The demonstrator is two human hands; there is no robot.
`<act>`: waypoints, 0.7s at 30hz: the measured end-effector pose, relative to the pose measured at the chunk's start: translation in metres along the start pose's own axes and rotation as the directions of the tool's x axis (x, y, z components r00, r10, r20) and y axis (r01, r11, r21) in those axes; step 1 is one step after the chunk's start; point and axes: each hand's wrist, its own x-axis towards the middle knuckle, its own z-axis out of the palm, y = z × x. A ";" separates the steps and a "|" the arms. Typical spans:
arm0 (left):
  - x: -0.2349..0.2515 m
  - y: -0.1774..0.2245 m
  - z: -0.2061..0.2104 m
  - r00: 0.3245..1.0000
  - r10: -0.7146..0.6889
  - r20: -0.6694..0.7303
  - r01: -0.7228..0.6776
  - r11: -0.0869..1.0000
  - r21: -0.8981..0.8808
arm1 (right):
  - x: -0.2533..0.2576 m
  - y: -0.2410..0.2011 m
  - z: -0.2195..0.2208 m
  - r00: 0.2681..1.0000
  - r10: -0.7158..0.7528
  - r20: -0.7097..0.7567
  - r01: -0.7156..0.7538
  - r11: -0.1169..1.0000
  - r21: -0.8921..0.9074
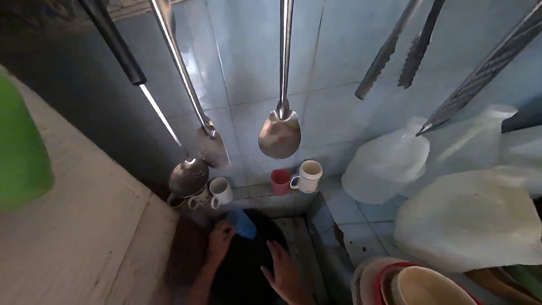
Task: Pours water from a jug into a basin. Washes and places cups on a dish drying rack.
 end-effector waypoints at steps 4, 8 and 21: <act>-0.032 -0.041 0.084 0.869 -0.353 0.346 0.364 0.931 0.034 | 0.026 0.003 0.030 0.962 0.043 0.268 -0.017 0.995 -0.099; -0.043 -0.063 0.120 0.645 -0.497 0.581 0.702 0.685 -0.194 | 0.037 0.018 0.052 0.863 0.203 0.462 -0.157 0.978 -0.137; 0.013 -0.098 0.165 0.732 -0.675 0.088 0.550 0.510 -0.662 | 0.066 0.019 0.074 0.820 0.367 0.440 -0.324 0.930 -0.172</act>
